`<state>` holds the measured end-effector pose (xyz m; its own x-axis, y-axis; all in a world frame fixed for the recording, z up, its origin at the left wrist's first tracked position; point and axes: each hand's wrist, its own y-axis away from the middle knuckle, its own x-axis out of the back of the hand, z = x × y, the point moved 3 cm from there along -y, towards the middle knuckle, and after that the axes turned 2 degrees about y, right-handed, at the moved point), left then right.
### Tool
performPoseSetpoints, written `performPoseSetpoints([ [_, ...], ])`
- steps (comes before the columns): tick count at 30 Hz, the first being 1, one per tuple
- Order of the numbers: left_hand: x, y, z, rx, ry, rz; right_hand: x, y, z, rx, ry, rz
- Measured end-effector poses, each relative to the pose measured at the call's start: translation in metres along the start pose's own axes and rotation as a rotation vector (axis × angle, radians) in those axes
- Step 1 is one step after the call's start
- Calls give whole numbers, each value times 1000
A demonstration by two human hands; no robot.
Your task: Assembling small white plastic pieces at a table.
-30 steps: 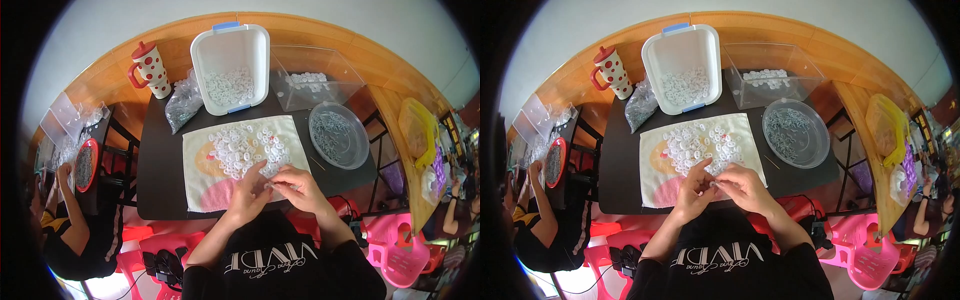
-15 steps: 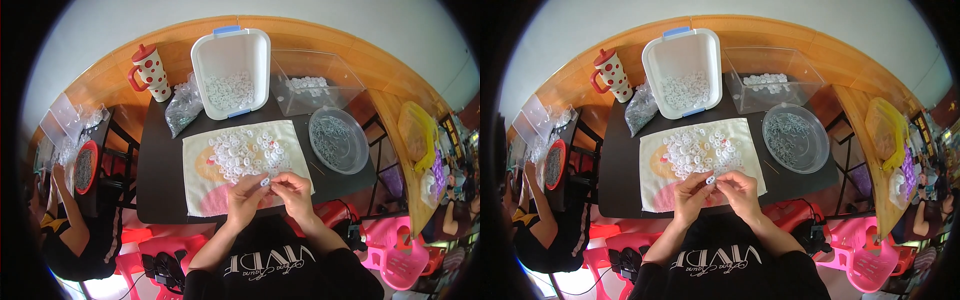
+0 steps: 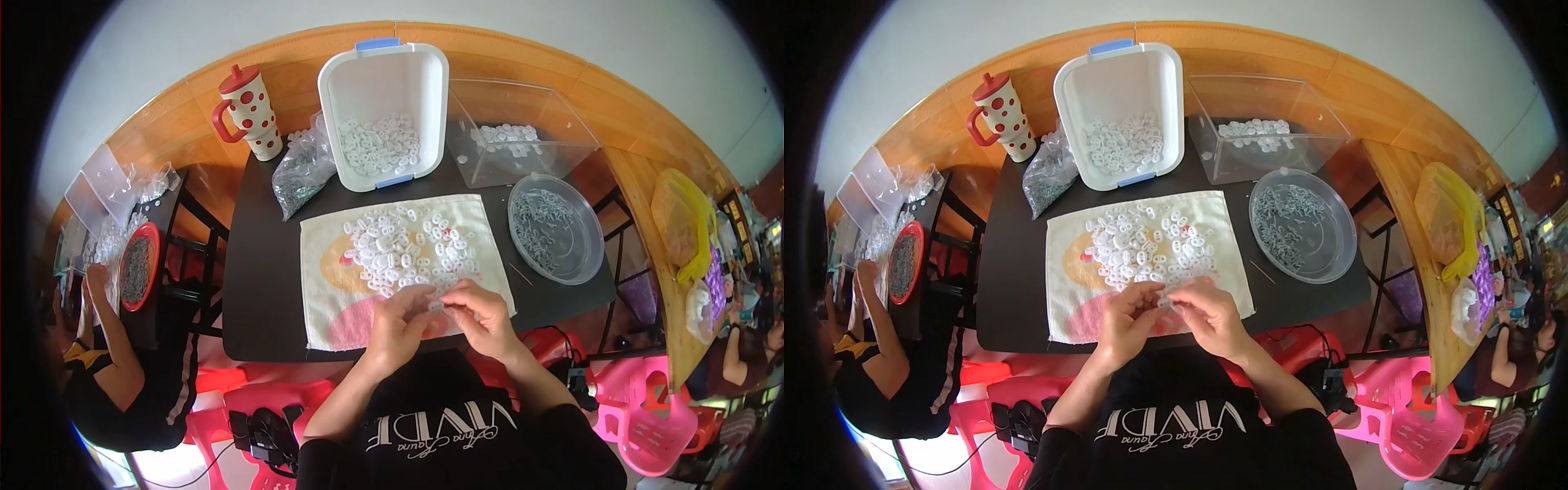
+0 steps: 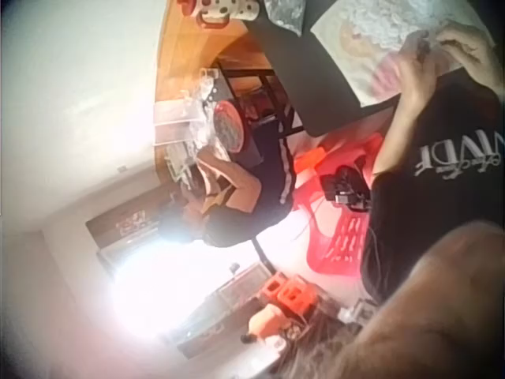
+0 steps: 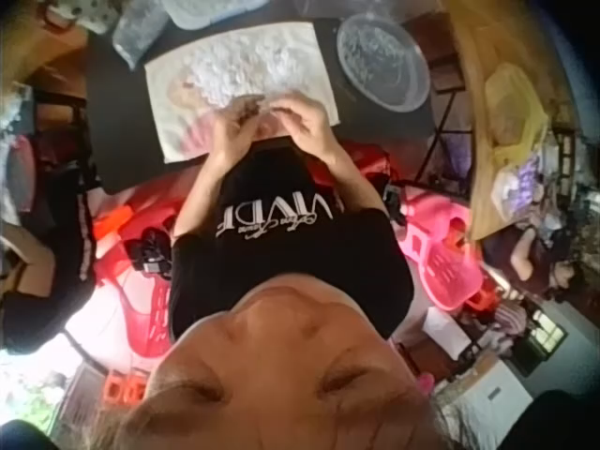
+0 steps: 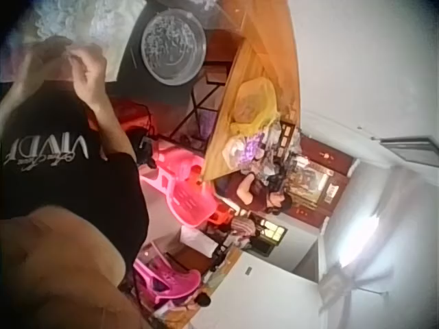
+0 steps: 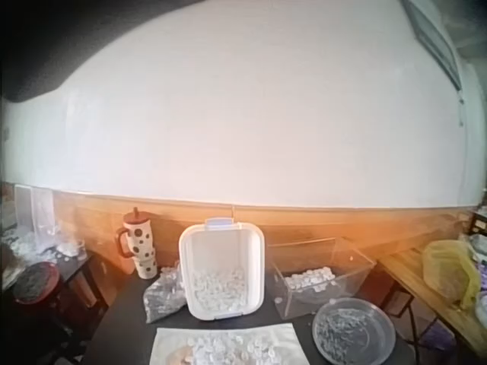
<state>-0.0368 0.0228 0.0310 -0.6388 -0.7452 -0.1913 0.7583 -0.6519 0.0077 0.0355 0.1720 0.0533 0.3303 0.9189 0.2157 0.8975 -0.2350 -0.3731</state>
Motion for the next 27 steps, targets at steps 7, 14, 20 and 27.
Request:
performPoseSetpoints([
  [7,-1,6,9,-494,-774,-43,-3,1,12,313,387,-218],
  [14,-2,10,13,-546,-814,-60,-7,8,15,439,479,-272],
  [20,2,13,13,-567,-836,-120,-7,13,21,411,477,-350],
  [27,6,10,9,-627,-805,-201,-9,6,10,445,497,-419],
])
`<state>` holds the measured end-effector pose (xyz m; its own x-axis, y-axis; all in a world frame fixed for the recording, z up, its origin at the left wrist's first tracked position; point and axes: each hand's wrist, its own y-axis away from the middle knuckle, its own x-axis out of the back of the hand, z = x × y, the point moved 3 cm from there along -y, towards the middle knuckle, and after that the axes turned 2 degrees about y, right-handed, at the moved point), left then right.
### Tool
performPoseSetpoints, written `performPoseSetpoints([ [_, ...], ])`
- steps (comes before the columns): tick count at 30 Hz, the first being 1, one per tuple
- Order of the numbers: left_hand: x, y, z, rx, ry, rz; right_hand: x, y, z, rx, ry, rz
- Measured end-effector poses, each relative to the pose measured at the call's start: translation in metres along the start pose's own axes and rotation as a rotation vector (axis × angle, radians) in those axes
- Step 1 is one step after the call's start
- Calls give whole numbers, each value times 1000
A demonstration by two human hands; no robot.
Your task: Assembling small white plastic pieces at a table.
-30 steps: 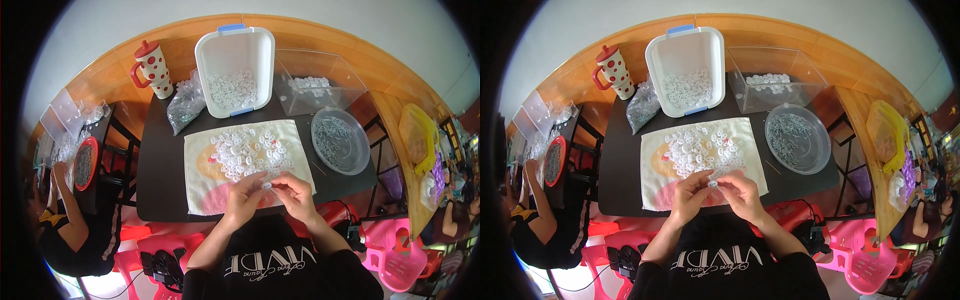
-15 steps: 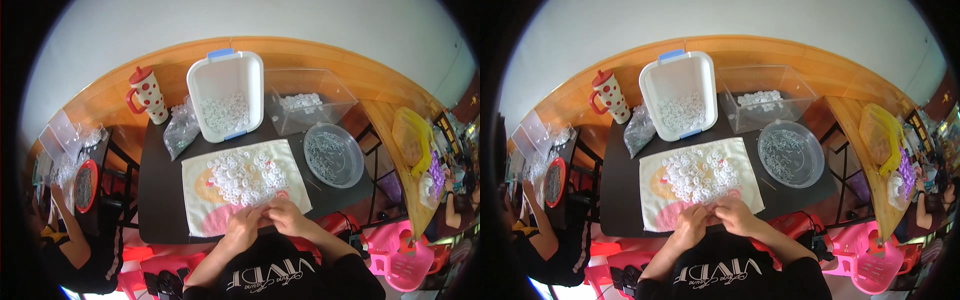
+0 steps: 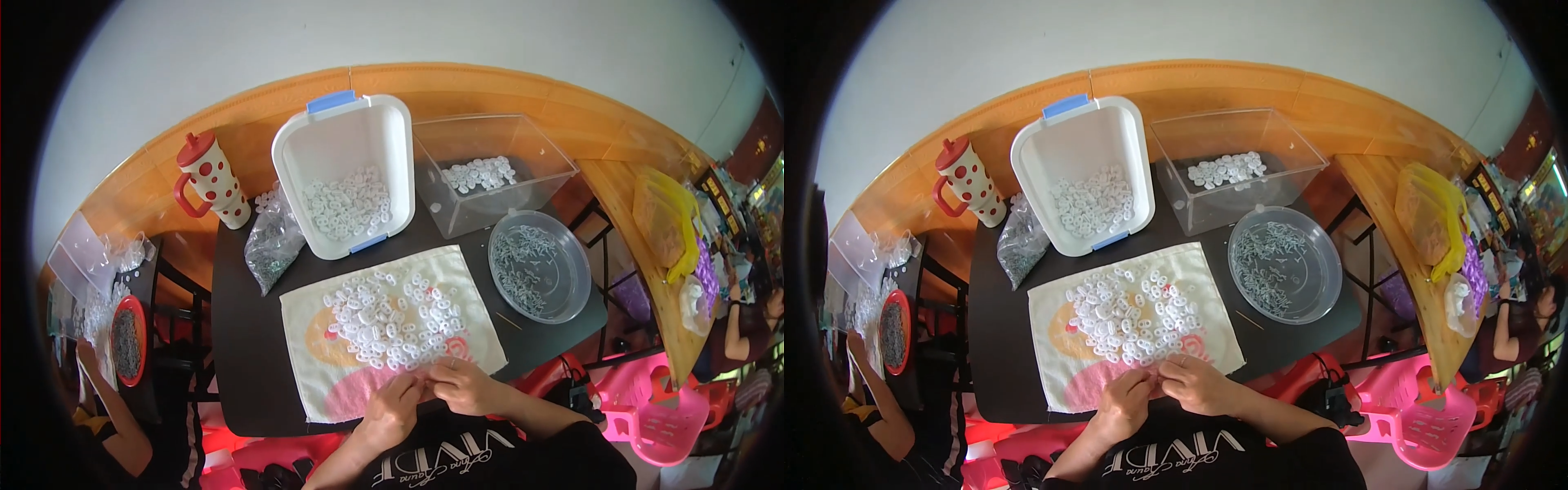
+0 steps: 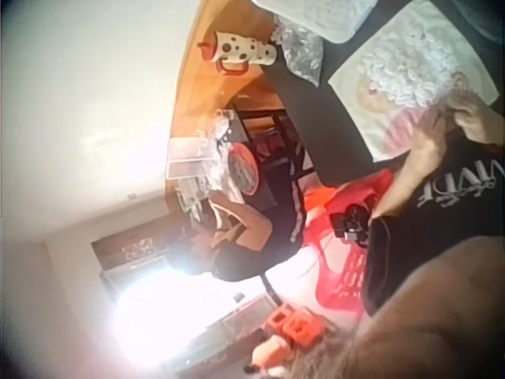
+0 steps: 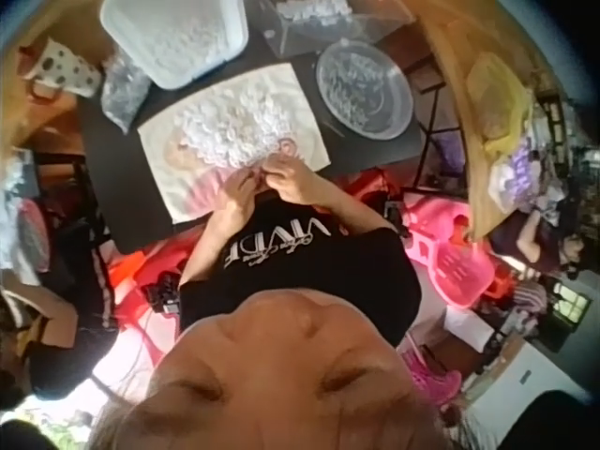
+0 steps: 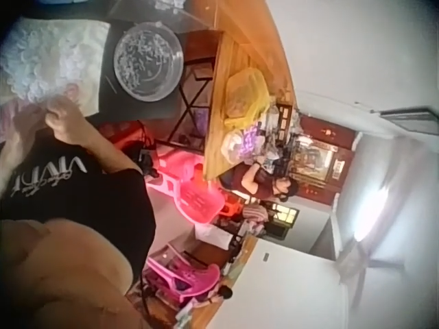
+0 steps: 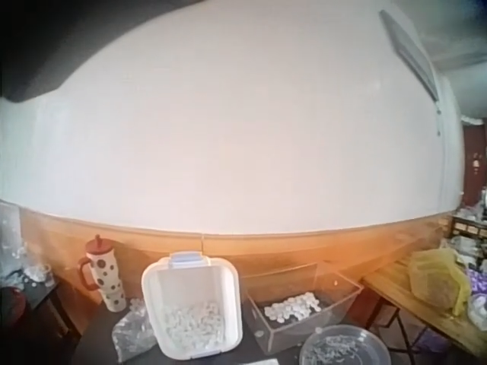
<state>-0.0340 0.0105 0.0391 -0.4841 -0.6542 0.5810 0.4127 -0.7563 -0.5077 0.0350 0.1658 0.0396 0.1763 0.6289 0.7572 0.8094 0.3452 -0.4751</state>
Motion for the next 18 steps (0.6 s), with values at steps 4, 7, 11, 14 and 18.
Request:
performPoseSetpoints([
  [4,0,-1,0,7,-38,-95,0,0,3,36,-18,-34],
  [7,0,-3,2,-6,-79,-109,0,0,4,37,-16,-43],
  [11,-2,1,3,-27,-89,-109,0,0,2,98,22,-80],
  [14,-5,3,3,-32,-151,-164,1,-4,-1,103,26,-71],
  [18,-1,-3,1,0,-52,-43,-3,0,-4,97,56,-15],
])
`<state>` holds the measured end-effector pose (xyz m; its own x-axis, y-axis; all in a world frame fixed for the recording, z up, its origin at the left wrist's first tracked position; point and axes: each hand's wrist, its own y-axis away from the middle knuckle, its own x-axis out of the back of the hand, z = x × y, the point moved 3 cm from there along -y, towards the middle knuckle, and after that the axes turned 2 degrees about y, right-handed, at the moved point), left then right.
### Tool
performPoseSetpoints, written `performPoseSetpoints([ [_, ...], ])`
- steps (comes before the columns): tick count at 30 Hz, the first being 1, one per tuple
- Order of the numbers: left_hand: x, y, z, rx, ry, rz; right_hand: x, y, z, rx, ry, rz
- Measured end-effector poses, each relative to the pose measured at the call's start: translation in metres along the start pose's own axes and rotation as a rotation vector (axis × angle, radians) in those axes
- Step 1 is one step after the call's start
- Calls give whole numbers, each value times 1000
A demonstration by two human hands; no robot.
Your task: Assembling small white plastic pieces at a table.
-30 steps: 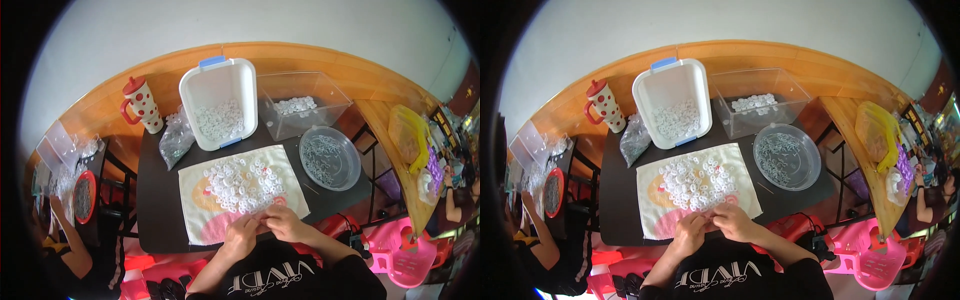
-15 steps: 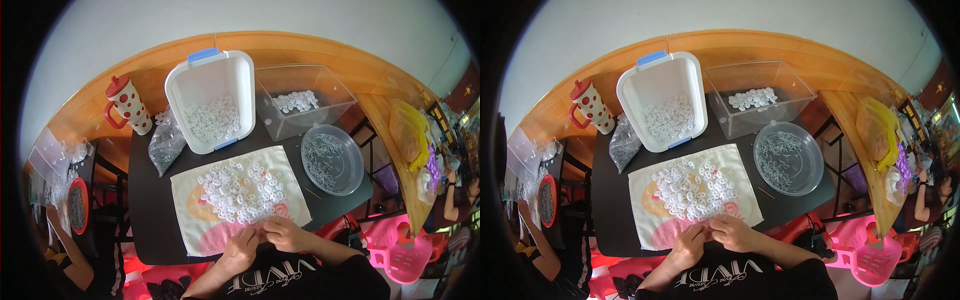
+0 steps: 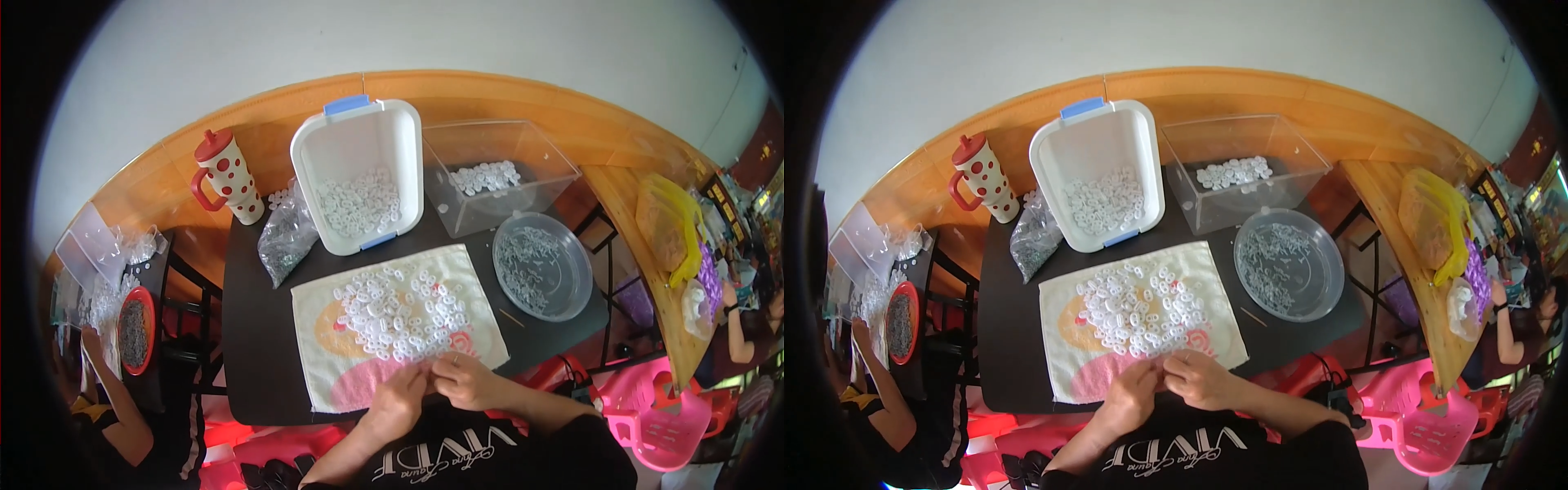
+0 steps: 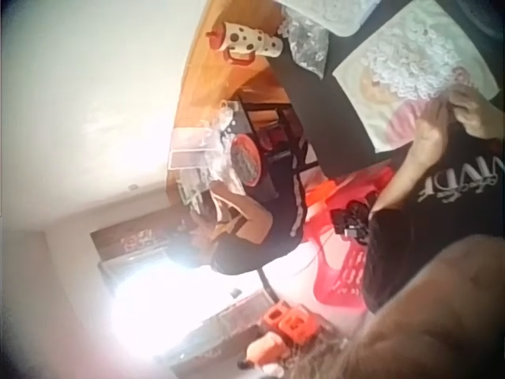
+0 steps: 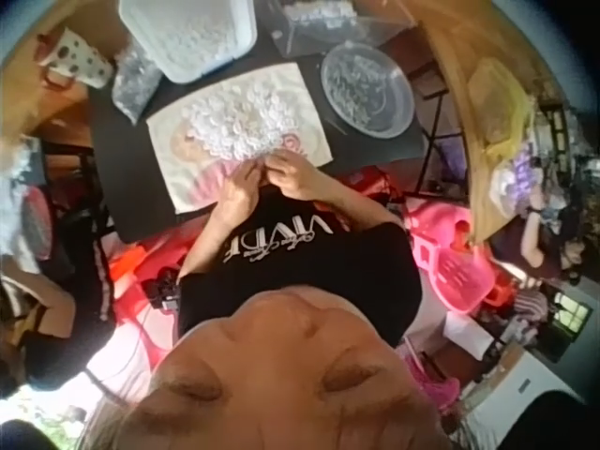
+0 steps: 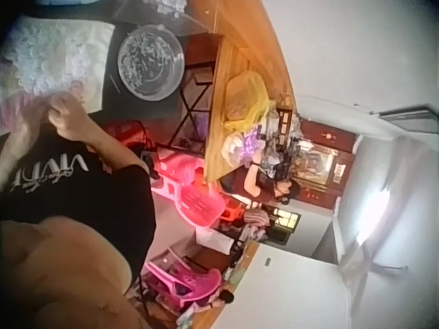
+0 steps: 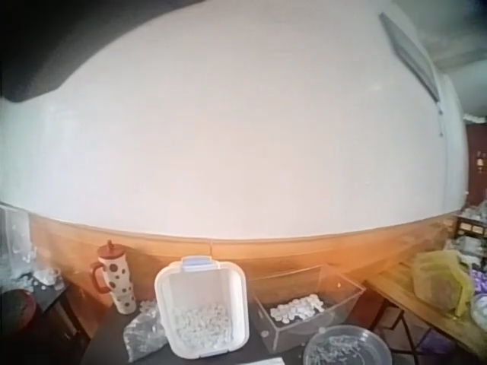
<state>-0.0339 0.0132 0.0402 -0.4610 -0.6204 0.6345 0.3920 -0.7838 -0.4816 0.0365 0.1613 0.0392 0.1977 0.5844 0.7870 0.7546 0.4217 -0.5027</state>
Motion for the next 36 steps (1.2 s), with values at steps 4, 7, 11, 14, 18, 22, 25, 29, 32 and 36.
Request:
performPoseSetpoints([
  [4,7,2,5,109,170,86,25,2,10,-141,-4,152],
  [7,8,5,4,143,141,115,106,-40,30,-76,292,473],
  [11,6,6,5,85,130,136,196,-93,87,-307,374,683],
  [14,9,6,0,91,180,139,188,-88,110,-347,175,689],
  [18,7,7,0,66,160,147,97,-66,93,-448,-99,217],
  [22,7,8,0,75,160,129,37,-70,88,-387,160,-47],
  [25,6,9,0,60,166,135,26,-85,86,-319,323,-112],
  [29,4,9,0,70,188,158,18,-82,87,-301,318,-94],
  [32,6,12,-1,109,213,196,24,-68,69,-265,277,44],
  [36,11,14,-8,390,423,363,23,-41,27,-587,-510,211],
])
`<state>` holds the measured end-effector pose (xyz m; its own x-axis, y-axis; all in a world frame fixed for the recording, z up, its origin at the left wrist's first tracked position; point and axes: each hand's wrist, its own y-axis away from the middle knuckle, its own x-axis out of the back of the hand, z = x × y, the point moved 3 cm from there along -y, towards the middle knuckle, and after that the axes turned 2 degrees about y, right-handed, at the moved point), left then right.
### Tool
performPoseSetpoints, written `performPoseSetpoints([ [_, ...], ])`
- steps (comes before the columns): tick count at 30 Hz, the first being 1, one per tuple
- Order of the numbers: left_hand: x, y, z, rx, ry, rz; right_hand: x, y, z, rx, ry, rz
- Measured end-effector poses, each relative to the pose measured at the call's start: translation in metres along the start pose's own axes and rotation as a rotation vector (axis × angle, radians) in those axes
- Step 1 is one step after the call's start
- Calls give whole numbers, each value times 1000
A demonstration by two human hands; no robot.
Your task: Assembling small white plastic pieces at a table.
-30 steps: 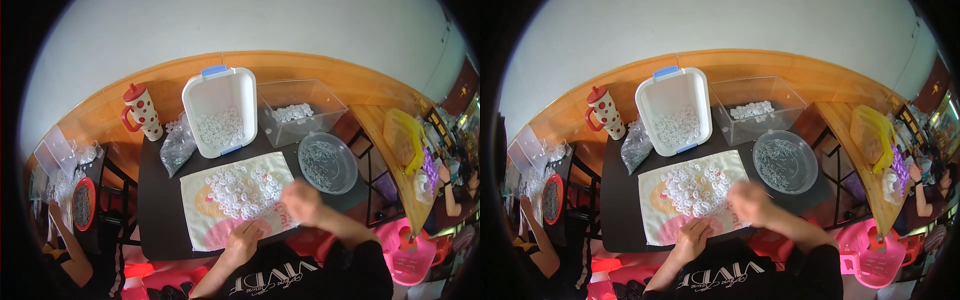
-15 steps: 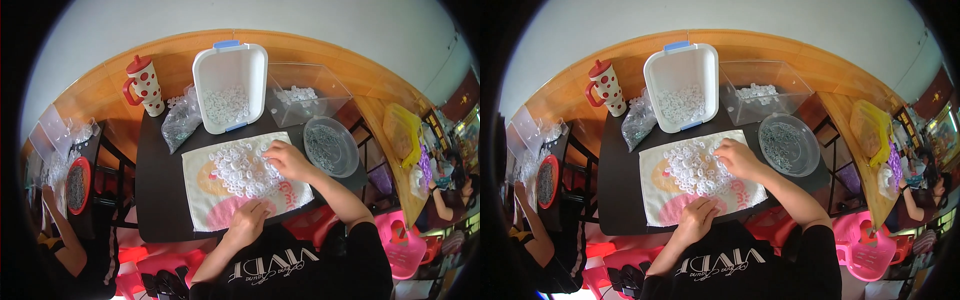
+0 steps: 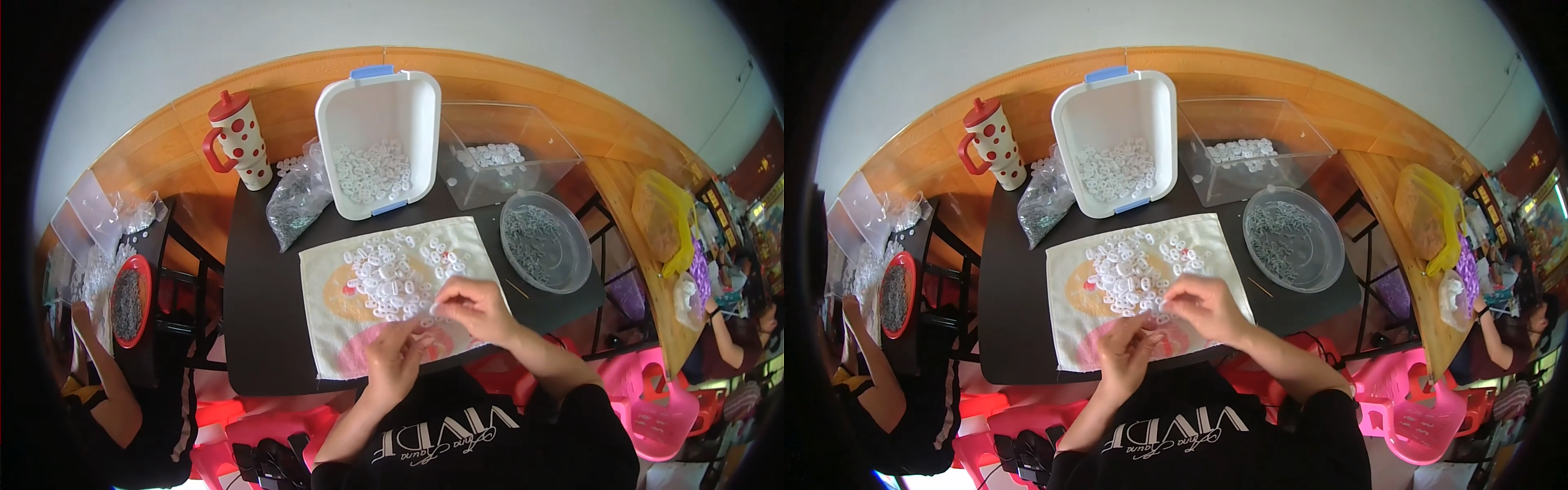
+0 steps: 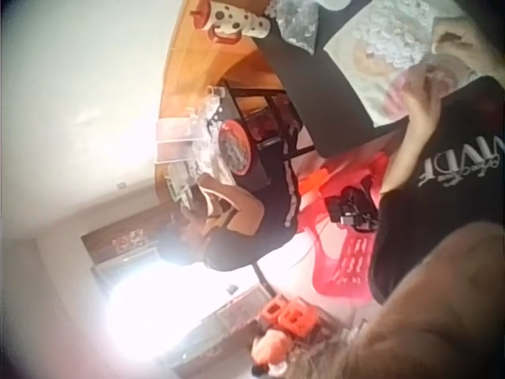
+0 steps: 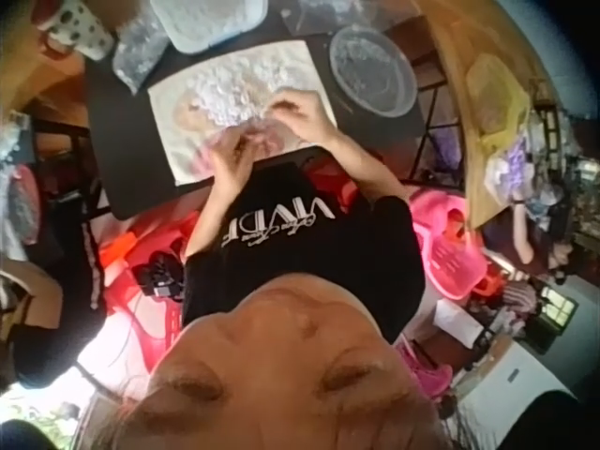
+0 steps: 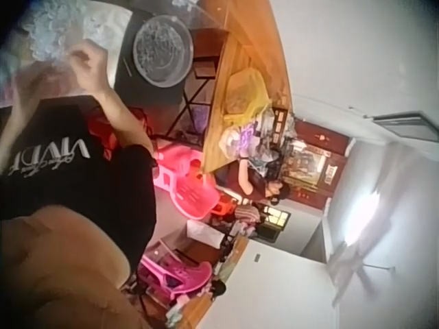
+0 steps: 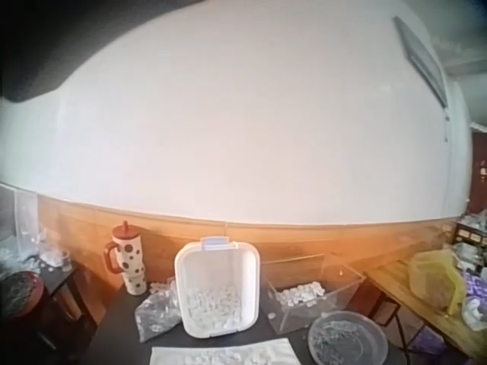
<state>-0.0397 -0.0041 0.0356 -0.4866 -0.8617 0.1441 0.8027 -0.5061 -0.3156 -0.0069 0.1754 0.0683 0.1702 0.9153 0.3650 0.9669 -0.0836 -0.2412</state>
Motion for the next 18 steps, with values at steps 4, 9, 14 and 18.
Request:
performPoseSetpoints([
  [4,-6,1,-4,-11,119,3,-19,27,-6,-61,-237,-26],
  [9,-8,1,0,-84,1,-17,22,-20,1,312,588,108],
  [14,-12,5,19,-202,-212,-40,19,-60,31,178,1024,-87],
  [18,-10,4,17,-120,-193,-73,17,-65,39,165,916,-72],
])
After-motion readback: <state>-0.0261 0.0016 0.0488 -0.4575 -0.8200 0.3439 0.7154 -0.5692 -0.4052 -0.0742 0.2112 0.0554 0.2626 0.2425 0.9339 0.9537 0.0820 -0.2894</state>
